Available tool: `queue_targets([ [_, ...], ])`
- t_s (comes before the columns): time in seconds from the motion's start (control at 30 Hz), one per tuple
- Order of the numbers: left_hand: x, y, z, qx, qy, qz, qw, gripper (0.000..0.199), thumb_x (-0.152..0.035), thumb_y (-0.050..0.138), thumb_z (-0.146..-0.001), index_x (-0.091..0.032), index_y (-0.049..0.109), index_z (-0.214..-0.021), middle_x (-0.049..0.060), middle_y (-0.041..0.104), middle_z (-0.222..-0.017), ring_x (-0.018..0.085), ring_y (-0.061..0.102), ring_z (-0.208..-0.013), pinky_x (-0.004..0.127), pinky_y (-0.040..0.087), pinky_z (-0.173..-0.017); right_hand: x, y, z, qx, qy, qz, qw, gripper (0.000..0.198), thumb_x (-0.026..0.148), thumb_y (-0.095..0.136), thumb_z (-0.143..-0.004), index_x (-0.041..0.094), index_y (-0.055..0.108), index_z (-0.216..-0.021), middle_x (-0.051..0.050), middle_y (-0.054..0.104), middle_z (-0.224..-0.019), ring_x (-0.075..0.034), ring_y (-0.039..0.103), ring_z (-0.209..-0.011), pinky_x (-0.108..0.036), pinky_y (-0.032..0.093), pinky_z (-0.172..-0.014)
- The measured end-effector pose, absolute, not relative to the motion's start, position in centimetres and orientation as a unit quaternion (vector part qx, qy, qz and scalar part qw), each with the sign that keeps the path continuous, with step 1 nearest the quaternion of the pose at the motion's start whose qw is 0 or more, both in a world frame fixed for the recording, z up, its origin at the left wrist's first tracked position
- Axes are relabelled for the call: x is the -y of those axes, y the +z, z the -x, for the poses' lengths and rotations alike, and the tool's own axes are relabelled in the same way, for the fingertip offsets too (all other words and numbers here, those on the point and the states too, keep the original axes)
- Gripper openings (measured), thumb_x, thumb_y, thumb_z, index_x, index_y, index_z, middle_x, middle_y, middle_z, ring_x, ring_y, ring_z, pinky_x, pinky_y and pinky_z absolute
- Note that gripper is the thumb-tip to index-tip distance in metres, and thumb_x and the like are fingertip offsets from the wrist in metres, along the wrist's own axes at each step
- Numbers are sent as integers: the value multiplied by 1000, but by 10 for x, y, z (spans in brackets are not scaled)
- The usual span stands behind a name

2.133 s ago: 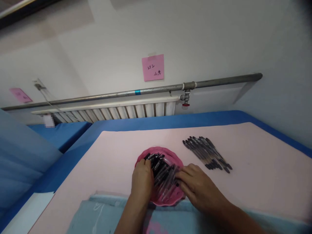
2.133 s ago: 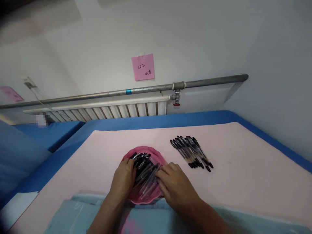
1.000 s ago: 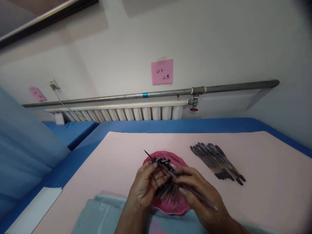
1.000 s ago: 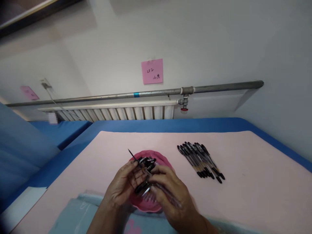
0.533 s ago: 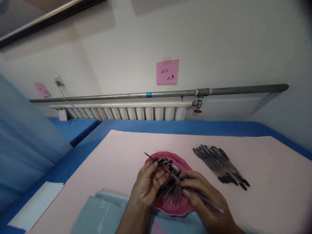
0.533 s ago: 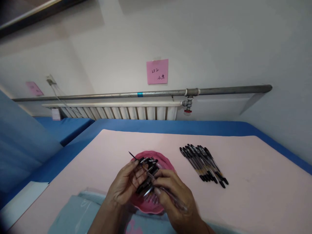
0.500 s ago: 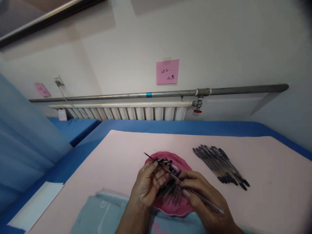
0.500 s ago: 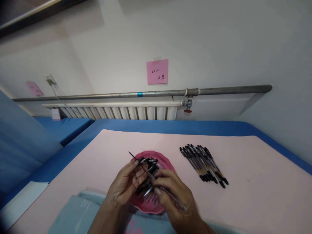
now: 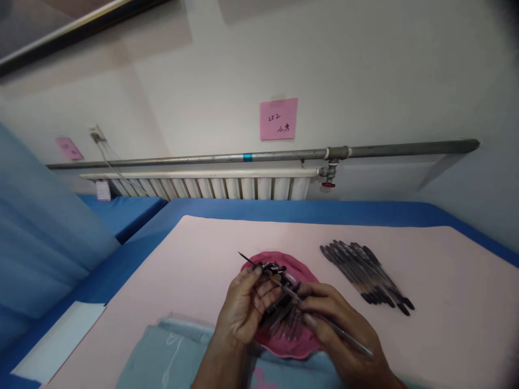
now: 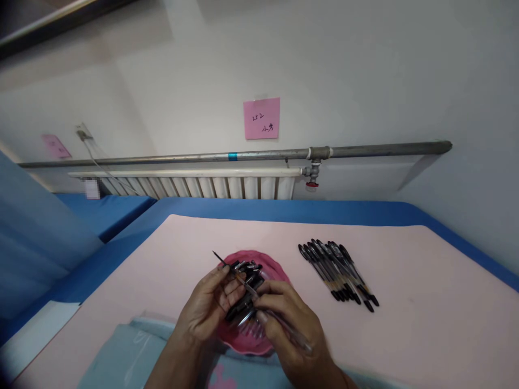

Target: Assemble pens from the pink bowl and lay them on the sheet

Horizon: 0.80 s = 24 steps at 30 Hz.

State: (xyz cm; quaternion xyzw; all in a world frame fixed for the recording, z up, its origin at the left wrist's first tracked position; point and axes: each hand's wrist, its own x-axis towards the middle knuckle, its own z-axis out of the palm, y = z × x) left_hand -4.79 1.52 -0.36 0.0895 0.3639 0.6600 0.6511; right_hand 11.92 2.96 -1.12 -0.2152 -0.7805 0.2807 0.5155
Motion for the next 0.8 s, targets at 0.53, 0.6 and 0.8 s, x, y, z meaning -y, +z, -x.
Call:
queue_targets([
  [0.53,-14,-1,45,-365,658,-77,654,4,-14,61,-77,-11,57,-76,8,69,-71,13,66,-64,24,55,-62,-30,-12,-120,767,298,223,522,21,9,53,-80,23,64,-92,-7,64,-94,-21,63,-88,-32,56,-73],
  [0.6,-14,-2,45,-366,661,-79,650,5,-14,62,-76,-12,57,-76,7,69,-72,14,66,-65,23,55,-63,-30,-11,-120,771,296,220,519,22,8,53,-80,23,64,-92,-7,63,-95,-21,63,-89,-32,56,-73],
  [0.8,-14,-4,44,-367,658,-99,650,12,-16,67,-72,-12,58,-78,7,69,-75,16,67,-70,26,55,-65,-29,-8,-120,777,292,217,513,20,9,54,-80,23,64,-90,-8,65,-92,-22,64,-85,-31,57,-69],
])
